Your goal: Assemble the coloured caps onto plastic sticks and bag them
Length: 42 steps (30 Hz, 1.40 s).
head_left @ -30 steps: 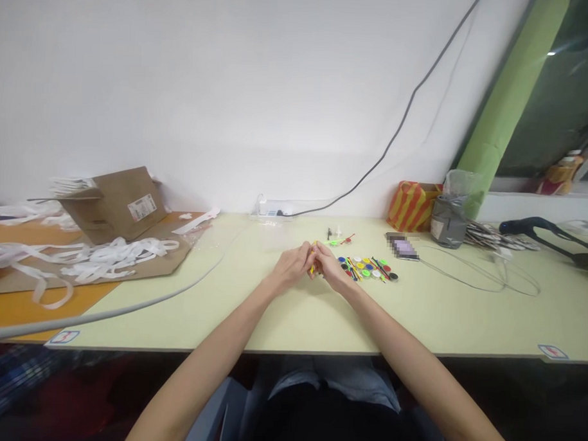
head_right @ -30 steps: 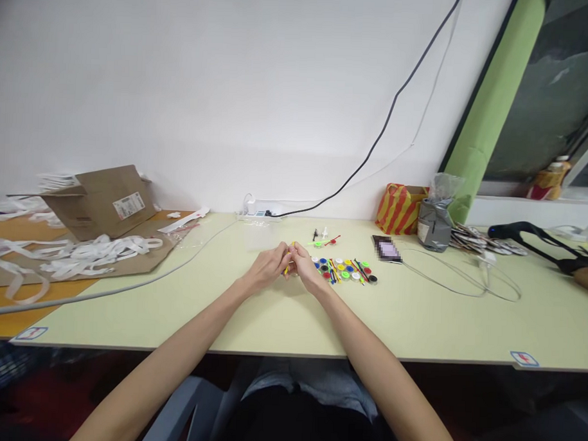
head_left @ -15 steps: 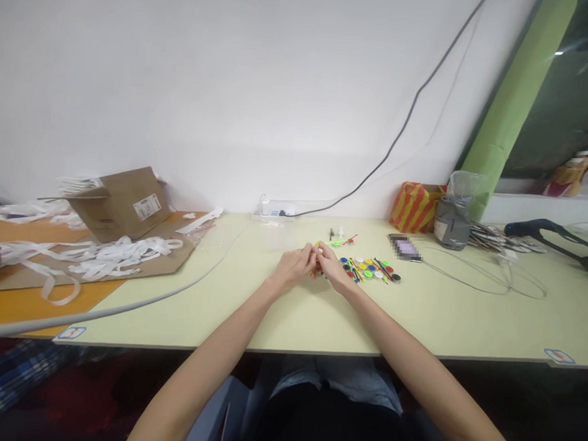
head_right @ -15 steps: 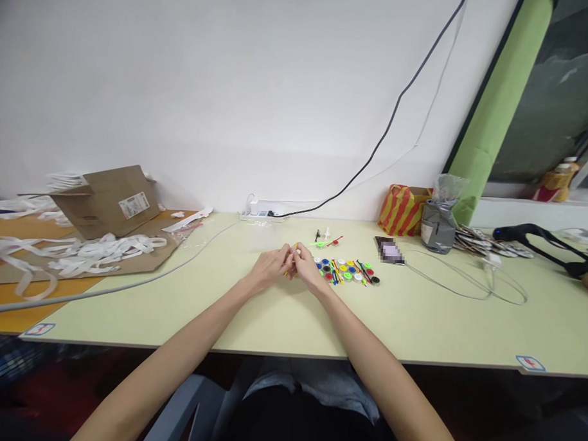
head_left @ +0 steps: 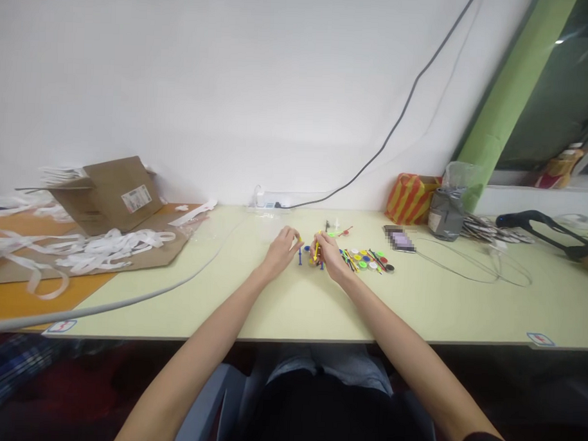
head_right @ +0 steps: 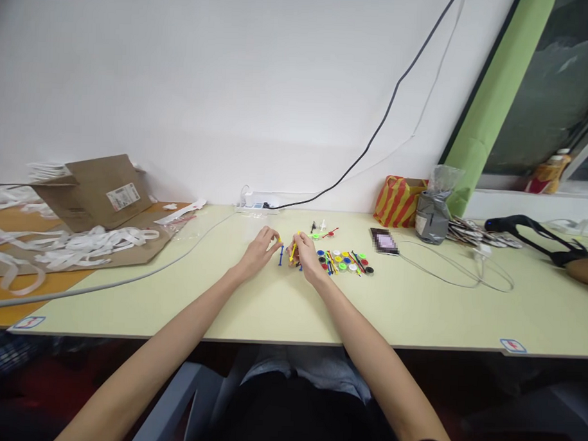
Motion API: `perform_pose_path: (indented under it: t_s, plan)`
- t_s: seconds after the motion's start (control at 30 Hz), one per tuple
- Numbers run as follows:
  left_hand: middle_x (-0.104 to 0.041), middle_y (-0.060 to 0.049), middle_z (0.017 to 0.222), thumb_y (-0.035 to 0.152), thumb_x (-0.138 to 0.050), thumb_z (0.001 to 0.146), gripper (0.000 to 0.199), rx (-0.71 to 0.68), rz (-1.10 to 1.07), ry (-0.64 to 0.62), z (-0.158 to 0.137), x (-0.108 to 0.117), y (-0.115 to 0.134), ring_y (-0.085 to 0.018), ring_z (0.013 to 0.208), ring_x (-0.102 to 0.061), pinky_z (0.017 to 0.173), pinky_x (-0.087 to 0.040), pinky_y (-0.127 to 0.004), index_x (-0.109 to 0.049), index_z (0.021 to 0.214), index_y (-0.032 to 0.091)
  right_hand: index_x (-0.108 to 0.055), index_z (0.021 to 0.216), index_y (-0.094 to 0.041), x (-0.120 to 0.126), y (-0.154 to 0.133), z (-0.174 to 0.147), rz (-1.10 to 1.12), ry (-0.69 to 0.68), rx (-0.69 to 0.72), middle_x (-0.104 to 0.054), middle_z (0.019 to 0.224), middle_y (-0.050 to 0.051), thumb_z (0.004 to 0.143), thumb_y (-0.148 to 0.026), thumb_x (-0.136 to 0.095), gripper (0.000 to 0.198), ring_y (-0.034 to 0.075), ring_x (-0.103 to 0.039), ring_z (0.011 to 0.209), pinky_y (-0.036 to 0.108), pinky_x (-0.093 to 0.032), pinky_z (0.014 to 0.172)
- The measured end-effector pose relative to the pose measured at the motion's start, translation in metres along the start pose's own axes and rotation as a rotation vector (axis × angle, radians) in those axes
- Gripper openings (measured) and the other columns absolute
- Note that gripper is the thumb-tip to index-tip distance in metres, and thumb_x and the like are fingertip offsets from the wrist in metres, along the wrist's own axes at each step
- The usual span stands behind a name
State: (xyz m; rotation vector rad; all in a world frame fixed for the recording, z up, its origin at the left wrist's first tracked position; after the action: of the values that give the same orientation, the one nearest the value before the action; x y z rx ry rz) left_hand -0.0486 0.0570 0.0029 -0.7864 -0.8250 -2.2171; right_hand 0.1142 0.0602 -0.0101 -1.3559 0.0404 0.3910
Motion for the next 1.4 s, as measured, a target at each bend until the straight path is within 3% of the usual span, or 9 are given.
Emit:
perform_pose_path:
  t_s: [0.1, 0.3, 0.47, 0.67, 0.73, 0.83, 1.03, 1.17, 1.4]
  plan:
    - [-0.056, -0.004, 0.098, 0.026, -0.053, 0.094, 0.007, -0.011, -0.016, -0.031, 0.000, -0.002, -0.003, -0.018, 0.088, -0.056, 0.078, -0.044, -0.030, -0.056, 0.098, 0.021, -0.044, 0.079, -0.024, 0.002, 0.002, 0.001, 0.005, 0.056, -0.007, -0.054, 0.051, -0.006, 0.085, -0.051, -0.058, 0.031, 0.011, -0.046, 0.042, 0.020, -0.038, 0.038]
    - [-0.061, 0.000, 0.084, 0.018, -0.055, 0.084, 0.019, 0.070, -0.053, -0.035, 0.001, -0.005, -0.009, -0.015, 0.073, -0.056, 0.068, -0.044, -0.027, -0.058, 0.103, 0.021, -0.046, 0.081, -0.024, 0.005, 0.001, 0.002, 0.010, 0.103, -0.012, -0.053, 0.049, -0.006, 0.086, -0.043, -0.057, 0.023, 0.011, -0.045, 0.039, 0.019, -0.036, 0.036]
    - [-0.066, -0.001, 0.085, 0.024, -0.056, 0.083, 0.028, 0.043, -0.070, -0.199, -0.001, -0.004, -0.012, -0.016, 0.074, -0.060, 0.069, -0.045, -0.027, -0.063, 0.111, 0.022, -0.048, 0.081, -0.023, 0.003, -0.003, 0.001, 0.021, 0.144, 0.000, -0.053, 0.050, -0.006, 0.087, -0.041, -0.056, 0.021, 0.011, -0.046, 0.039, 0.019, -0.033, 0.036]
    - [-0.069, -0.002, 0.083, 0.034, -0.061, 0.085, 0.020, 0.049, -0.092, -0.269, 0.001, 0.003, -0.012, -0.018, 0.075, -0.063, 0.069, -0.046, -0.029, -0.066, 0.100, 0.022, -0.047, 0.080, -0.022, 0.023, -0.015, 0.004, 0.096, 0.492, 0.093, -0.048, 0.050, -0.007, 0.092, -0.033, -0.048, 0.016, 0.008, -0.039, 0.038, 0.018, -0.031, 0.037]
    - [-0.069, -0.001, 0.082, 0.041, -0.061, 0.087, 0.023, 0.077, -0.099, -0.274, 0.001, 0.006, -0.013, -0.018, 0.074, -0.063, 0.068, -0.045, -0.029, -0.064, 0.101, 0.022, -0.047, 0.080, -0.022, 0.030, -0.016, 0.006, 0.122, 0.549, 0.104, -0.046, 0.050, -0.008, 0.092, -0.032, -0.048, 0.016, 0.008, -0.037, 0.039, 0.018, -0.031, 0.037]
    - [-0.069, -0.001, 0.089, 0.046, -0.056, 0.093, 0.026, 0.087, -0.111, -0.266, 0.000, 0.006, -0.015, -0.018, 0.078, -0.063, 0.072, -0.045, -0.030, -0.061, 0.105, 0.024, -0.047, 0.081, -0.022, 0.035, -0.015, 0.008, 0.131, 0.563, 0.115, -0.045, 0.050, -0.009, 0.092, -0.031, -0.047, 0.015, 0.008, -0.036, 0.039, 0.018, -0.032, 0.038]
    - [-0.063, -0.007, 0.102, 0.037, -0.058, 0.092, 0.020, -0.083, -0.111, -0.238, -0.001, -0.012, -0.018, -0.022, 0.097, -0.059, 0.088, -0.047, -0.036, -0.070, 0.097, 0.022, -0.048, 0.080, -0.022, 0.031, -0.015, 0.009, 0.108, 0.542, 0.133, -0.045, 0.049, -0.009, 0.094, -0.034, -0.047, 0.018, 0.008, -0.035, 0.037, 0.018, -0.030, 0.037]
    - [-0.062, -0.007, 0.095, 0.034, -0.059, 0.090, 0.021, -0.036, -0.084, -0.256, -0.001, -0.020, -0.024, -0.022, 0.091, -0.058, 0.082, -0.047, -0.036, -0.072, 0.098, 0.020, -0.048, 0.079, -0.022, 0.029, -0.017, 0.009, 0.092, 0.530, 0.149, -0.046, 0.048, -0.009, 0.094, -0.033, -0.045, 0.019, 0.007, -0.034, 0.035, 0.019, -0.028, 0.035]
    - [-0.063, -0.007, 0.099, 0.036, -0.057, 0.091, 0.024, -0.007, -0.114, -0.238, 0.000, -0.020, -0.027, -0.022, 0.094, -0.060, 0.087, -0.048, -0.036, -0.073, 0.101, 0.021, -0.048, 0.079, -0.022, 0.029, -0.017, 0.008, 0.098, 0.520, 0.150, -0.046, 0.049, -0.008, 0.093, -0.036, -0.048, 0.020, 0.007, -0.034, 0.036, 0.019, -0.027, 0.034]
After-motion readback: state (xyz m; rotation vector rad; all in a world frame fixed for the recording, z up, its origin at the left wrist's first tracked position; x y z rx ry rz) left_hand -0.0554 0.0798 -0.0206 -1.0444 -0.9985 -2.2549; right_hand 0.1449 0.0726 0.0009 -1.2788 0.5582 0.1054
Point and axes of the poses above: each hand's wrist, its own z-axis towards the middle knuckle, its own x-axis out of the back of the hand, y = z × x, the point moved 2 cm from there along z, towards the middle knuckle
